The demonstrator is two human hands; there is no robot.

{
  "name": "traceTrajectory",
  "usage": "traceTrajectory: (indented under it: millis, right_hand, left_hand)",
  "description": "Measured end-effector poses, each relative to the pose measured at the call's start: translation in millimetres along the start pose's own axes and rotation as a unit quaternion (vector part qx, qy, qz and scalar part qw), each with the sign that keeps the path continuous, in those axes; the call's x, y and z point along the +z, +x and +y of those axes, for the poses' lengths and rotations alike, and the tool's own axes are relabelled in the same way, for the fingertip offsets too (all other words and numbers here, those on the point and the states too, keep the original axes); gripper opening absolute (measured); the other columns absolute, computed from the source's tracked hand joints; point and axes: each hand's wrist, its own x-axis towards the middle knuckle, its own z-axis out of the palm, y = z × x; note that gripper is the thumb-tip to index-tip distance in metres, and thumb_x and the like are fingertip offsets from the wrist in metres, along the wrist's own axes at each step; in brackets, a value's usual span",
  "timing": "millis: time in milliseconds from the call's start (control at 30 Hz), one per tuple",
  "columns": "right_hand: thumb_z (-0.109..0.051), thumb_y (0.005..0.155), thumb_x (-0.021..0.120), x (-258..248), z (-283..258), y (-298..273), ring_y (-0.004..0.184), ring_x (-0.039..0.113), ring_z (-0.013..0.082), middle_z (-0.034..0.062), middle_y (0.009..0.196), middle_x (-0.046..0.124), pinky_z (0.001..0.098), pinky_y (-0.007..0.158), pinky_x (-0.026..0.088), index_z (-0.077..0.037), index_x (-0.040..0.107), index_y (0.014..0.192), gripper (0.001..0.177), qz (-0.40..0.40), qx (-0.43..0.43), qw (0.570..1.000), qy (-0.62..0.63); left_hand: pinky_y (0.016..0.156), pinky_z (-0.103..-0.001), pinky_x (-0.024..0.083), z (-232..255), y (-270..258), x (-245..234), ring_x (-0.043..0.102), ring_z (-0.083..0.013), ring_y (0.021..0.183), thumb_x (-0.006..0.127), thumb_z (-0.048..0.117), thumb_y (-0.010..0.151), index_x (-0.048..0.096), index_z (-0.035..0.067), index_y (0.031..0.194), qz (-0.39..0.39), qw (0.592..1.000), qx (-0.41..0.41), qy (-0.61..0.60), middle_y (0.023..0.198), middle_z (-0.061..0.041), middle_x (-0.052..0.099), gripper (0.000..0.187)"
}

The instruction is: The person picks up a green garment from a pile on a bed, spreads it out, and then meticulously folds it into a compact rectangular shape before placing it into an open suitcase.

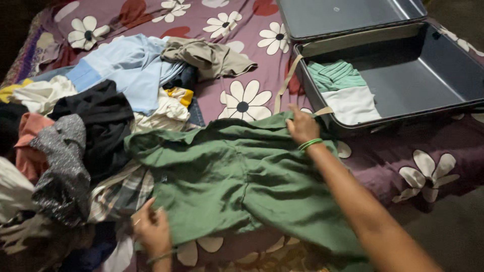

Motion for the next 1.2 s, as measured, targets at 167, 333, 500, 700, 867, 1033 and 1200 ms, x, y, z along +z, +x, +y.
traceTrajectory:
  millis: [167, 333, 500, 700, 867, 1033, 1200]
  right_hand:
    - [-0.022, 0.083, 0.068, 11.2, 71.2, 51.3, 0.097, 0.069, 0.0451, 0.0231, 0.107, 0.072, 0.0565, 0.084, 0.055, -0.017, 0.069, 0.121, 0.038, -0.127, 0.044, 0.982, -0.135]
    - [-0.016, 0.081, 0.064, 78.7, 141.1, 135.5, 0.096, 0.068, 0.0475, 0.0271, 0.101, 0.071, 0.0566, 0.086, 0.054, -0.011, 0.074, 0.106, 0.028, -0.026, 0.067, 0.997, -0.031]
    - [-0.019, 0.09, 0.068, 94.0, 134.0, 197.0, 0.118, 0.066, 0.0401, 0.0241, 0.127, 0.067, 0.0472, 0.102, 0.051, -0.01, 0.055, 0.133, 0.046, 0.081, -0.013, 0.975, 0.207]
    - [-0.011, 0.084, 0.066, 116.9, 115.5, 182.7, 0.135, 0.046, 0.0473, 0.0282, 0.151, 0.045, 0.05, 0.109, 0.038, -0.01, 0.025, 0.158, 0.084, -0.044, -0.112, 0.982, 0.147]
    - [-0.002, 0.092, 0.058, 103.9, 74.4, 72.3, 0.14, 0.047, 0.0458, 0.0279, 0.15, 0.049, 0.0481, 0.121, 0.037, -0.009, 0.04, 0.156, 0.067, 0.059, -0.131, 0.984, 0.102]
    - [0.001, 0.093, 0.054, 44.5, -7.3, -107.8, 0.143, 0.045, 0.0416, 0.0191, 0.148, 0.057, 0.0594, 0.117, 0.029, -0.004, 0.051, 0.142, 0.049, 0.017, -0.118, 0.974, 0.193]
    - [0.006, 0.085, 0.058, -35.4, -30.3, -223.1, 0.138, 0.052, 0.0362, 0.0153, 0.14, 0.062, 0.0544, 0.117, 0.034, -0.008, 0.065, 0.126, 0.043, 0.013, -0.092, 0.978, 0.187]
  left_hand:
    - [0.076, -0.034, 0.056, 21.9, 58.7, 108.1, 0.07, -0.0201, 0.081, 0.073, 0.016, 0.087, 0.071, 0.011, 0.121, -0.2, 0.974, 0.057, -0.091, 0.095, -0.008, 0.073, 0.034]
    - [0.086, -0.031, 0.056, -48.8, 145.4, 219.7, 0.073, -0.0178, 0.096, 0.072, 0.019, 0.089, 0.07, 0.009, 0.125, -0.263, 0.953, 0.026, -0.149, 0.106, -0.009, 0.077, 0.037]
    - [0.101, -0.039, 0.05, -94.9, 210.7, 249.5, 0.063, -0.0321, 0.118, 0.074, 0.026, 0.087, 0.057, 0.007, 0.145, -0.189, 0.98, 0.053, -0.035, 0.132, -0.019, 0.065, 0.063]
    - [0.116, -0.043, 0.035, -97.9, 216.6, 235.6, 0.038, -0.0374, 0.148, 0.074, 0.028, 0.084, 0.042, 0.009, 0.155, -0.209, 0.97, 0.123, -0.029, 0.163, -0.02, 0.035, 0.08]
    - [0.118, -0.043, 0.037, -40.2, 153.2, 207.1, 0.043, -0.036, 0.146, 0.073, 0.022, 0.086, 0.049, 0.013, 0.152, -0.183, 0.974, 0.132, 0.014, 0.164, -0.018, 0.04, 0.071]
    - [0.118, -0.047, 0.037, 22.8, 54.7, 179.6, 0.042, -0.0397, 0.144, 0.071, 0.015, 0.084, 0.051, 0.011, 0.148, -0.194, 0.96, 0.203, -0.014, 0.161, -0.017, 0.042, 0.067]
    - [0.117, -0.052, 0.033, 43.0, -27.1, 151.9, 0.04, -0.0367, 0.146, 0.071, 0.017, 0.085, 0.054, 0.013, 0.145, -0.221, 0.95, 0.221, 0.017, 0.16, -0.011, 0.044, 0.063]
